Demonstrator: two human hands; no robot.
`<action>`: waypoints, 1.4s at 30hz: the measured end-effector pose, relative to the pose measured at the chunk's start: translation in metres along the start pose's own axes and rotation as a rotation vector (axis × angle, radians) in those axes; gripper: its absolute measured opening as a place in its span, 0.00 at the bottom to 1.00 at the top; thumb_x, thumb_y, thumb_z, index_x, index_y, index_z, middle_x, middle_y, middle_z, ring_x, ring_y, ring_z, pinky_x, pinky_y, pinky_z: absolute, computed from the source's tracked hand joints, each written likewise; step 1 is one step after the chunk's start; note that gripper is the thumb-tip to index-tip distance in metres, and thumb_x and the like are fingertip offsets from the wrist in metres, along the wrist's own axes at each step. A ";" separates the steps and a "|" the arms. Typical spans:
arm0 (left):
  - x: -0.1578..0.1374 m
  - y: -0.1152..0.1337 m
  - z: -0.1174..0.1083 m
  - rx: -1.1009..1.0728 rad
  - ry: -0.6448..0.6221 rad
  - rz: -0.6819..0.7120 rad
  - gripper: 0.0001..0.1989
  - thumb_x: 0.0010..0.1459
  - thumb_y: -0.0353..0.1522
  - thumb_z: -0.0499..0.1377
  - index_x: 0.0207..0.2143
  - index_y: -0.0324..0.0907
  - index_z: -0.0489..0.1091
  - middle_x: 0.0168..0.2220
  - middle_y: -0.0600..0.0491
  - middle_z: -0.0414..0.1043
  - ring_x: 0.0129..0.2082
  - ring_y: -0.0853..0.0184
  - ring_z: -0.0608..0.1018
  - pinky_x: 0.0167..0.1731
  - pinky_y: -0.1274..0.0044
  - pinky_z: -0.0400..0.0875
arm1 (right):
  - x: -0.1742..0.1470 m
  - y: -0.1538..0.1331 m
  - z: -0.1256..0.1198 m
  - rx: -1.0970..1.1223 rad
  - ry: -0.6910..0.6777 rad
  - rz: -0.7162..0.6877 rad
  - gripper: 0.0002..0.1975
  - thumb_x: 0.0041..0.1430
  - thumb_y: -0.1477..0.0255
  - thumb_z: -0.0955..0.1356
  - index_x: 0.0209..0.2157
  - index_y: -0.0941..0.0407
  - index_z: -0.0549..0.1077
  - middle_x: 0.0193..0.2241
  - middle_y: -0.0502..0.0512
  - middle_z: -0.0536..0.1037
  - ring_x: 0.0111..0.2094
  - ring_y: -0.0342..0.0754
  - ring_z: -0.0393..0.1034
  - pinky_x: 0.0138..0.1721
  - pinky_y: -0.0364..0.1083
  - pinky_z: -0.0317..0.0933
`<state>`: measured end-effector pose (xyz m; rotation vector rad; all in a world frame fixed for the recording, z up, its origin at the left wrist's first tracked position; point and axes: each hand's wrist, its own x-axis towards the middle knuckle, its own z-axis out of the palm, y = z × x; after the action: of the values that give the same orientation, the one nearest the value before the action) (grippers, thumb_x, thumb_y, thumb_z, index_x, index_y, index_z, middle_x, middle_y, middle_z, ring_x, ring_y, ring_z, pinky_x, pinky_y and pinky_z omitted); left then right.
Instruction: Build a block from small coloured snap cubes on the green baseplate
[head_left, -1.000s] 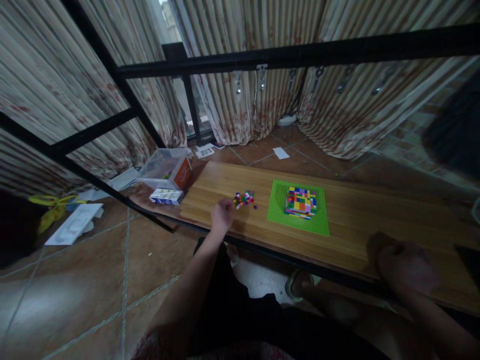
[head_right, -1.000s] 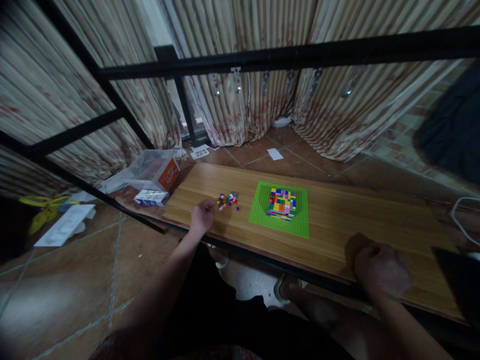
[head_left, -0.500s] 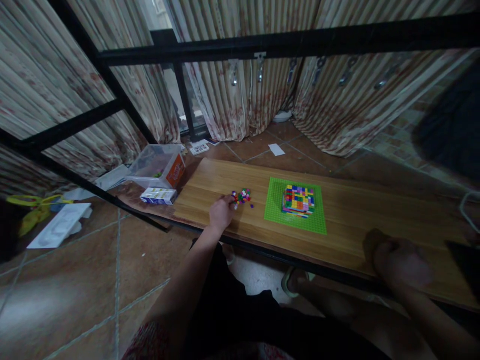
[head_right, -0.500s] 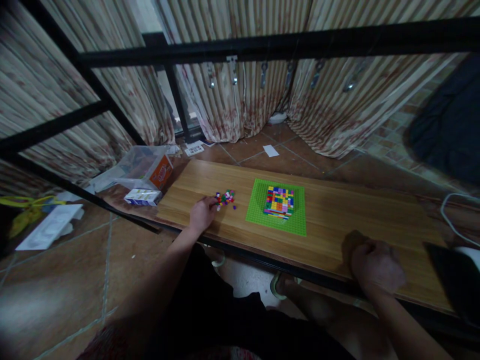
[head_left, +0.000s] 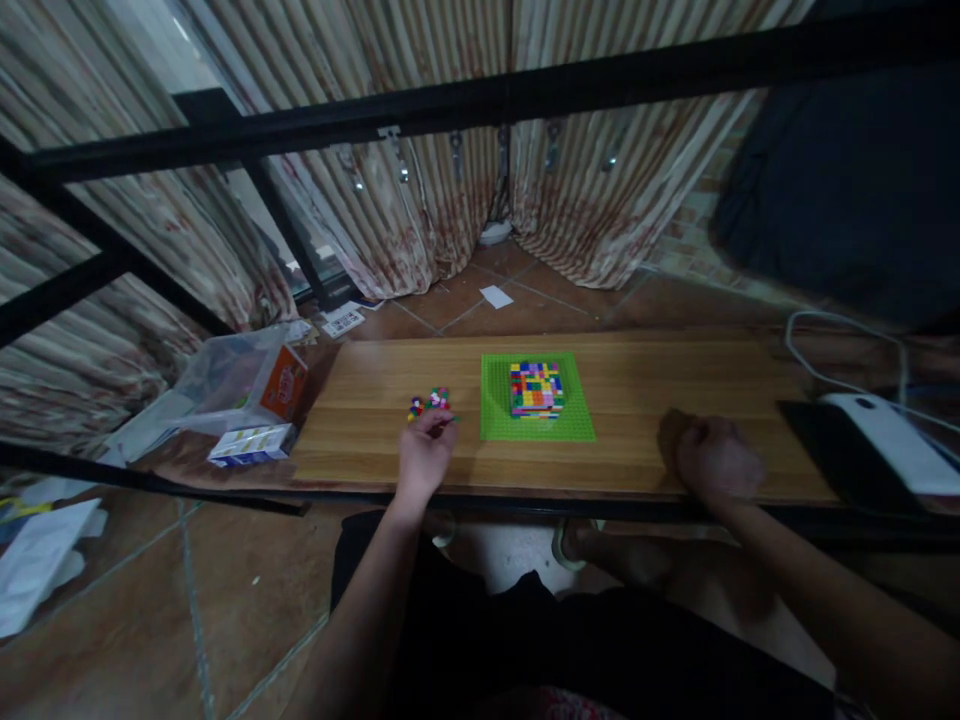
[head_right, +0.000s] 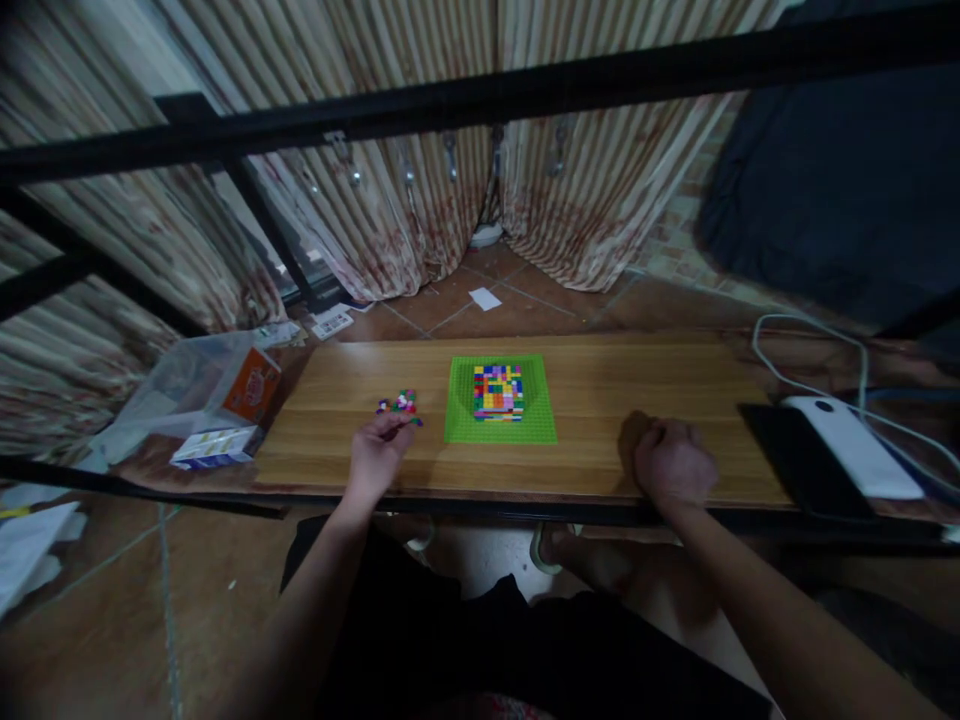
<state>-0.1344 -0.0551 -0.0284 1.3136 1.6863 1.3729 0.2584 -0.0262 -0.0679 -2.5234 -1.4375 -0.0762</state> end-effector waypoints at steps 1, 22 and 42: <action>-0.002 0.003 0.011 -0.040 -0.035 0.002 0.05 0.51 0.32 0.60 0.30 0.42 0.75 0.27 0.53 0.76 0.24 0.69 0.74 0.26 0.79 0.66 | 0.001 0.001 0.001 0.002 -0.004 -0.001 0.18 0.66 0.65 0.57 0.46 0.58 0.74 0.44 0.65 0.77 0.39 0.56 0.74 0.32 0.49 0.55; 0.008 -0.001 0.096 -0.304 -0.088 -0.082 0.08 0.51 0.35 0.62 0.32 0.41 0.73 0.28 0.55 0.75 0.27 0.71 0.74 0.28 0.80 0.69 | -0.003 -0.005 -0.006 0.024 -0.009 -0.012 0.16 0.67 0.68 0.59 0.45 0.57 0.74 0.42 0.62 0.76 0.36 0.53 0.72 0.31 0.47 0.53; 0.005 0.001 0.097 -0.159 -0.058 0.004 0.05 0.53 0.32 0.62 0.33 0.40 0.74 0.30 0.52 0.77 0.29 0.68 0.77 0.33 0.78 0.70 | -0.001 -0.002 -0.001 0.045 0.006 -0.014 0.17 0.66 0.68 0.59 0.45 0.60 0.75 0.41 0.65 0.76 0.33 0.51 0.70 0.31 0.47 0.52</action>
<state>-0.0501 -0.0152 -0.0550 1.2549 1.5039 1.4260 0.2565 -0.0266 -0.0663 -2.4752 -1.4388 -0.0526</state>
